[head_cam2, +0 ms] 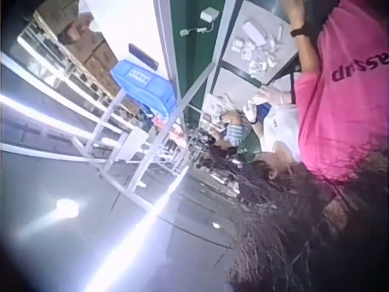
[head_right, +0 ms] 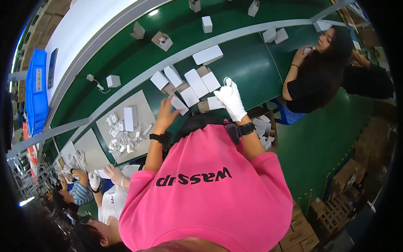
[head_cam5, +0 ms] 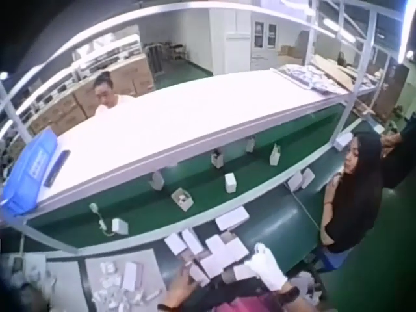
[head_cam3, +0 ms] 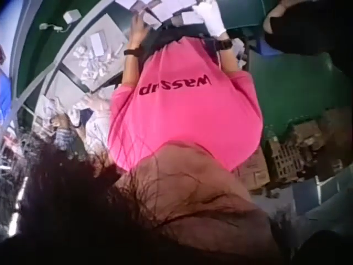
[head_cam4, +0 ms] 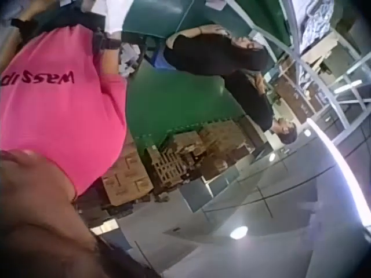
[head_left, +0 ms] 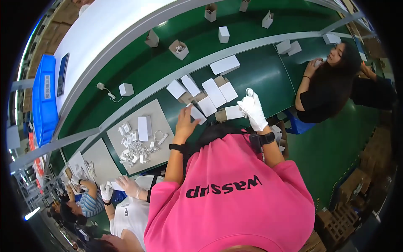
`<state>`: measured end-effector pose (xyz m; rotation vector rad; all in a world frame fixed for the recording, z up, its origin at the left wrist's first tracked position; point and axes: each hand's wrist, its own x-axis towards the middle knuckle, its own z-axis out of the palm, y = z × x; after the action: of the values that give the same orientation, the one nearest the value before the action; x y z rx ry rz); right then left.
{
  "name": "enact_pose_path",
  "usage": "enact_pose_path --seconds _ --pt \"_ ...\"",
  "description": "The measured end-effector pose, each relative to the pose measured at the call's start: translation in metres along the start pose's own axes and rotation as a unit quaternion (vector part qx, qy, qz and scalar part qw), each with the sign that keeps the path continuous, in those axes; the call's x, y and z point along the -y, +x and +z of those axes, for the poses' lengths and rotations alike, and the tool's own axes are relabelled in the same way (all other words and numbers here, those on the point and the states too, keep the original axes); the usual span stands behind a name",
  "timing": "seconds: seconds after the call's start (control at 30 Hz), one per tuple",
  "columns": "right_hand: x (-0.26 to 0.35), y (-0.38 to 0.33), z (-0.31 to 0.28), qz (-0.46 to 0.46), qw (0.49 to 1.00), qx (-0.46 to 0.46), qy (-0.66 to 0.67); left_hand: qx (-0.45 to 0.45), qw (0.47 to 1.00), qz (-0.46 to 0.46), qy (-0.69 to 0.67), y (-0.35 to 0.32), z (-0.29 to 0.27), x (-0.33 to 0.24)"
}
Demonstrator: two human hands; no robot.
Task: The person picks up a power adapter, winds the cable around it, and places it into a small white box. The person then closes the box and sets it aside, repeating the process for several more units.
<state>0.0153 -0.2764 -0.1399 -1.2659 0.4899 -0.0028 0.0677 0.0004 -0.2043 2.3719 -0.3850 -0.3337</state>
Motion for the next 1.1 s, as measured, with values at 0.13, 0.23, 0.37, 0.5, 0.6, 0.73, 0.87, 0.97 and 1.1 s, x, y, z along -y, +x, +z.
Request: enact_pose_path --seconds 0.13,0.23,0.37,0.5,0.6,0.73,0.87,0.97,1.1 --pt "-0.022 0.000 0.002 0.018 0.999 0.033 -0.020 0.023 0.995 -0.059 0.072 0.000 0.031 0.016" --pt "-0.033 0.001 0.010 0.031 0.997 0.073 -0.022 -0.004 0.980 -0.197 -0.010 0.016 0.059 0.029" --pt "-0.051 -0.001 0.037 0.056 0.981 0.182 -0.049 -0.104 0.972 -0.179 -0.108 0.012 0.087 0.087" --pt "-0.062 0.000 0.032 0.059 0.975 0.212 -0.043 -0.031 0.916 -0.297 -0.267 0.008 0.045 0.070" --pt "-0.048 -0.003 0.040 0.095 0.975 0.195 -0.052 -0.001 0.826 -0.256 -0.502 -0.007 0.000 0.034" --pt "-0.027 -0.004 0.065 0.171 0.958 0.226 -0.048 0.062 0.678 -0.155 -0.716 -0.018 -0.017 0.000" --pt "-0.030 -0.003 0.087 0.135 0.965 0.223 0.019 0.084 0.699 -0.186 -0.685 -0.011 0.000 -0.015" --pt "-0.026 0.000 0.093 0.129 0.965 0.226 0.025 0.029 0.770 -0.221 -0.598 -0.010 0.012 -0.015" --pt "-0.030 0.001 0.095 0.071 0.979 0.193 -0.001 0.051 0.725 -0.250 -0.640 -0.011 0.008 -0.010"
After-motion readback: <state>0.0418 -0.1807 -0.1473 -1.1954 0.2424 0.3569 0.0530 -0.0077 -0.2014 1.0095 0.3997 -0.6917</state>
